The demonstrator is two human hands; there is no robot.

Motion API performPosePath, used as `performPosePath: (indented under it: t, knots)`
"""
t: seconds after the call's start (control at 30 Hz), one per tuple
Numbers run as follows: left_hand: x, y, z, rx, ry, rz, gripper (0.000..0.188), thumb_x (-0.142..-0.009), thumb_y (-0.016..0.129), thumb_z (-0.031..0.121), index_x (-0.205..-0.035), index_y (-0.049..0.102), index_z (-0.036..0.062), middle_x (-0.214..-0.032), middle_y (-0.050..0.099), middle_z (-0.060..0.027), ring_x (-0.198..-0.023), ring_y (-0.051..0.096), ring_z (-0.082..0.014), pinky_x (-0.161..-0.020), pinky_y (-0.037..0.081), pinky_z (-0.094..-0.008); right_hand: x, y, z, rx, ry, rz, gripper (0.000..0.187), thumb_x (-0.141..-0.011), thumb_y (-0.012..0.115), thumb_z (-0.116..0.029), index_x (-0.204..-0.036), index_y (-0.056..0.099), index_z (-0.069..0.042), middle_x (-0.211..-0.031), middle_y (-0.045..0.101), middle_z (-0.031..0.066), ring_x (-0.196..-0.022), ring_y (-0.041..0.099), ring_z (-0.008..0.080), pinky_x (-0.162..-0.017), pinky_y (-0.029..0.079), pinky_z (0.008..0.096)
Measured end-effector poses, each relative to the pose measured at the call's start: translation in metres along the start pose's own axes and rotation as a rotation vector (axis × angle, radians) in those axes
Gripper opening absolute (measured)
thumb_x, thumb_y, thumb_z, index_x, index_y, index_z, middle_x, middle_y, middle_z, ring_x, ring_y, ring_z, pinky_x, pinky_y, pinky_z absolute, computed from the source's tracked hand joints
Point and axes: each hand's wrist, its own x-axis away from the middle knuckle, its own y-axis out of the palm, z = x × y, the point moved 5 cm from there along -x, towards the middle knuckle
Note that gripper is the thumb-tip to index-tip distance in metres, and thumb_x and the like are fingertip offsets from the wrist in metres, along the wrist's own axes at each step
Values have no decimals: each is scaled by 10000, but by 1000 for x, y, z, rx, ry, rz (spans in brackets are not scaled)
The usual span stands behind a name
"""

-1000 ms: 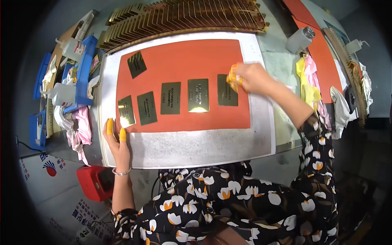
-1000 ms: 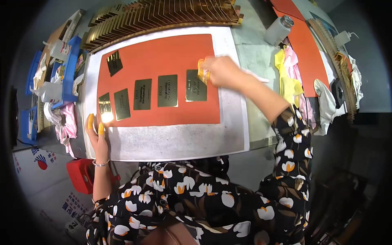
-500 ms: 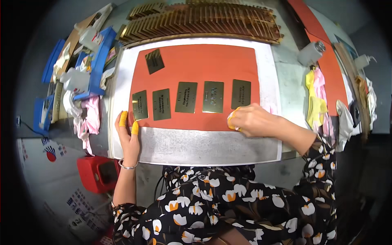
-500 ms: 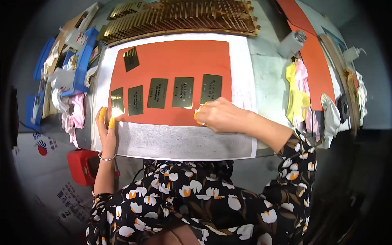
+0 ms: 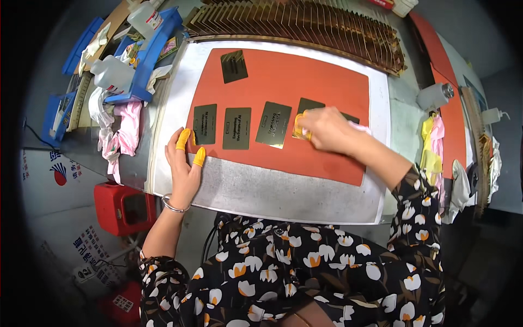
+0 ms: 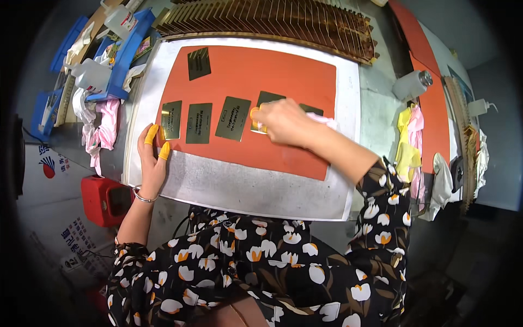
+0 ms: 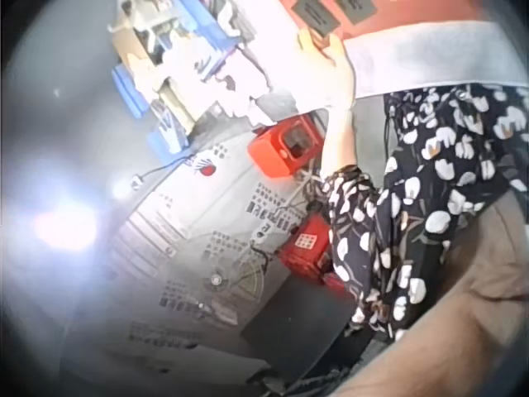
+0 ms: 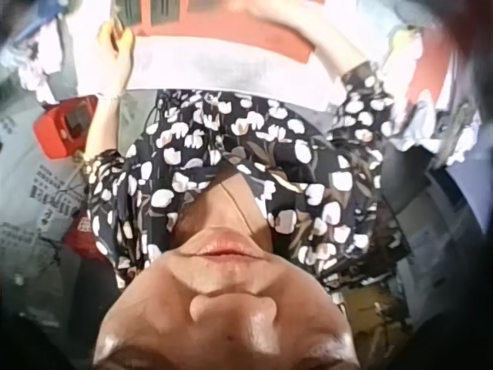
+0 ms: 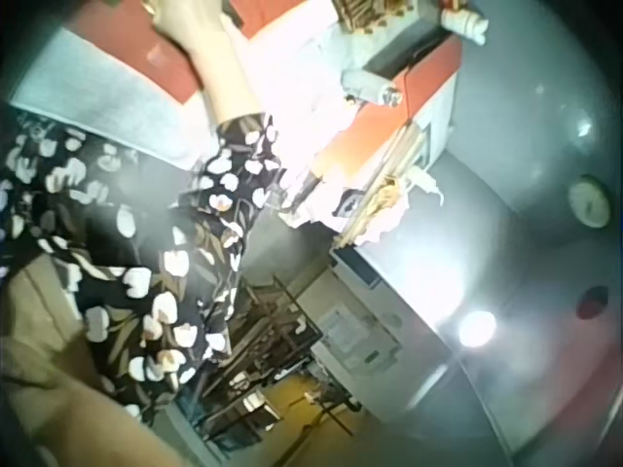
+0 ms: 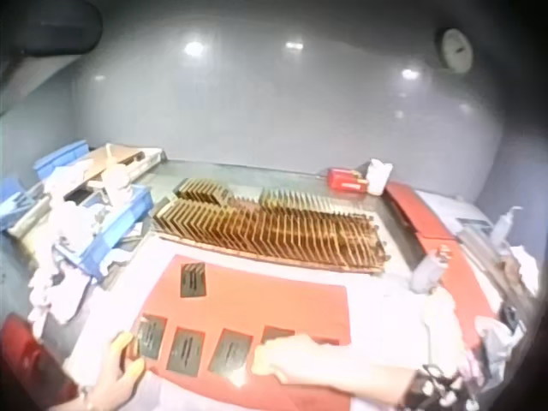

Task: The person repeatedly wipes small rectangular cards with a cloth, applying liquid from a bottle to the cloth between wipes. The cards are placed on a red mat and handled one at a time.

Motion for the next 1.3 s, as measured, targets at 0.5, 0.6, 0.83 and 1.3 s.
performPosePath:
  t: [0.5,0.6,0.83,1.3]
  knots:
    - [1,-1,1,-52,29,6,479,-821,588,138,-1247,424,-6,-1303,379,-156,-1155,361,-328,-1011,236,-416,-6,-1,-4,-30,-118,-101,95,-689,569,-86,-784,581,-85,-690,590,111,-645,585,306,-564,461,411]
    - [-3,-2,3,-43,38,8,487,-821,589,144,-1252,418,-3,-1304,379,-153,-1152,365,-330,-1010,236,-418,-13,-25,36,36,61,79,90,-690,558,-71,-779,565,-68,-711,601,109,-643,584,296,-573,471,409]
    - [-1,1,2,-22,11,-1,470,-832,575,166,-1250,422,14,-1309,374,-145,-1207,348,-303,-1043,164,-445,12,-22,26,25,41,-11,35,-718,576,-48,-737,546,-48,-652,556,119,-616,569,304,-550,454,401]
    - [-2,-4,9,-93,41,30,525,-790,620,144,-1259,417,25,-1327,367,-149,-1195,358,-305,-1001,233,-435,7,-15,-23,-151,-118,15,59,-712,566,-14,-760,541,-37,-659,561,116,-599,567,290,-511,438,403]
